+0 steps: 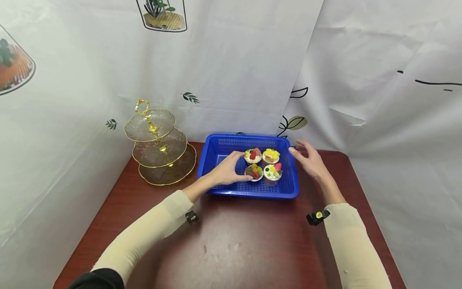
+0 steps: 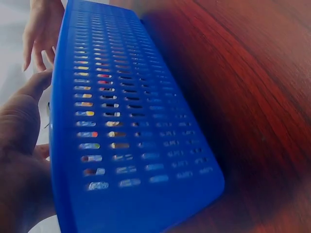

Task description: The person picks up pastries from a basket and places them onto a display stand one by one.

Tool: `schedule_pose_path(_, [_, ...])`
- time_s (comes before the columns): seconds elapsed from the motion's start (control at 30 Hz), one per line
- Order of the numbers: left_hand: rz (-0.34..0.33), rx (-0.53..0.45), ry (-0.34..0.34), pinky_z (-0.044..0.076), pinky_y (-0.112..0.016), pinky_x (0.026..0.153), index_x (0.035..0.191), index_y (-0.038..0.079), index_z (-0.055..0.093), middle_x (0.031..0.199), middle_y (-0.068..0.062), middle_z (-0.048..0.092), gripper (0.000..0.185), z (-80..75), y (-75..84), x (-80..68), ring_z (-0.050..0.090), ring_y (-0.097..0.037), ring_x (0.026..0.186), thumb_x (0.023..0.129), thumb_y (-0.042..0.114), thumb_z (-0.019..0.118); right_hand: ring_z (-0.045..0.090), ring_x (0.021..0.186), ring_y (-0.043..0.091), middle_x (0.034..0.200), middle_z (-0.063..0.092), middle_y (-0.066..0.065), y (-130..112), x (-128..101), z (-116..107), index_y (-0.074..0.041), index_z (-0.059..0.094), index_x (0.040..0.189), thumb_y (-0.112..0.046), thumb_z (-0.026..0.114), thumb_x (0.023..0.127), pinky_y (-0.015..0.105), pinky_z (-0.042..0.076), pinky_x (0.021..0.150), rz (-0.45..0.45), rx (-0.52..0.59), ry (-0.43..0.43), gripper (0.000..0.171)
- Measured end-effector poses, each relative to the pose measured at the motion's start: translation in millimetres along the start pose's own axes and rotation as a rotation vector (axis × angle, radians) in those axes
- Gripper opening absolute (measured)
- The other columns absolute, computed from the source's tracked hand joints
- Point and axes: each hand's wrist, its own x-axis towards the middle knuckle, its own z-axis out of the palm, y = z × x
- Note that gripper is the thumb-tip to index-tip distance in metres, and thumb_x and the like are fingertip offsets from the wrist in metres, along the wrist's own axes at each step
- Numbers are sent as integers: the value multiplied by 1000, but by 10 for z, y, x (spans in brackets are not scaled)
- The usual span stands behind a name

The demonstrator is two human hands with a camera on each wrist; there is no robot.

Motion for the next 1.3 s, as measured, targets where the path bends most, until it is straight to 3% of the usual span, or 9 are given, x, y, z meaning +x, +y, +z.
schedule_pose_path(0.1, [2,-10,-7,40,-45,119,158,3,43,155,-15,48,98,52,5,25,46,-29,144,87,56,84,54,131,39,157,44,34,75,25,19,1,31,164,-40,51,112,25,54,95,18,75,2,69])
schedule_pose_path(0.17, [-6,-19,-15,41,-44,118,157,3,45,154,-15,48,96,86,13,40,47,-29,143,87,55,84,58,126,27,158,43,33,124,33,27,2,30,164,-39,51,112,18,55,90,47,146,3,69])
schedule_pose_path(0.33, [-44,-44,-20,45,-40,115,153,4,49,149,-12,51,89,165,36,87,52,-26,138,87,52,85,61,112,8,150,48,27,199,29,64,3,32,162,-39,53,111,25,58,92,117,361,16,69])
schedule_pose_path(0.47, [-71,-51,-6,48,-38,111,148,3,54,140,-12,55,84,230,38,129,56,-24,130,87,50,86,66,106,11,128,62,9,213,20,102,-9,48,148,-37,59,110,23,59,86,160,567,23,48])
schedule_pose_path(0.57, [-89,-47,-1,48,-36,109,145,3,55,137,-11,56,82,263,32,143,57,-24,129,86,49,87,68,101,12,113,68,-1,213,23,125,-12,53,137,-32,61,109,25,59,83,191,695,13,36])
schedule_pose_path(0.8, [-110,-42,8,49,-34,107,143,4,55,133,-8,56,81,305,13,142,58,-22,124,84,48,89,68,90,11,103,71,-5,226,53,167,-1,47,145,-15,60,109,26,58,79,282,728,-33,40])
schedule_pose_path(1.0, [-108,-23,3,48,-36,109,141,3,55,135,-11,55,77,364,1,162,56,-25,126,84,40,90,70,88,10,105,73,-4,260,83,192,-5,48,142,-13,58,110,27,60,79,316,719,-70,35])
schedule_pose_path(1.3, [-135,6,-36,49,-36,107,141,4,55,134,-10,53,75,416,3,242,57,-25,125,84,38,91,71,91,14,111,74,-1,312,63,187,-9,50,142,-10,58,110,27,61,79,375,879,-100,34])
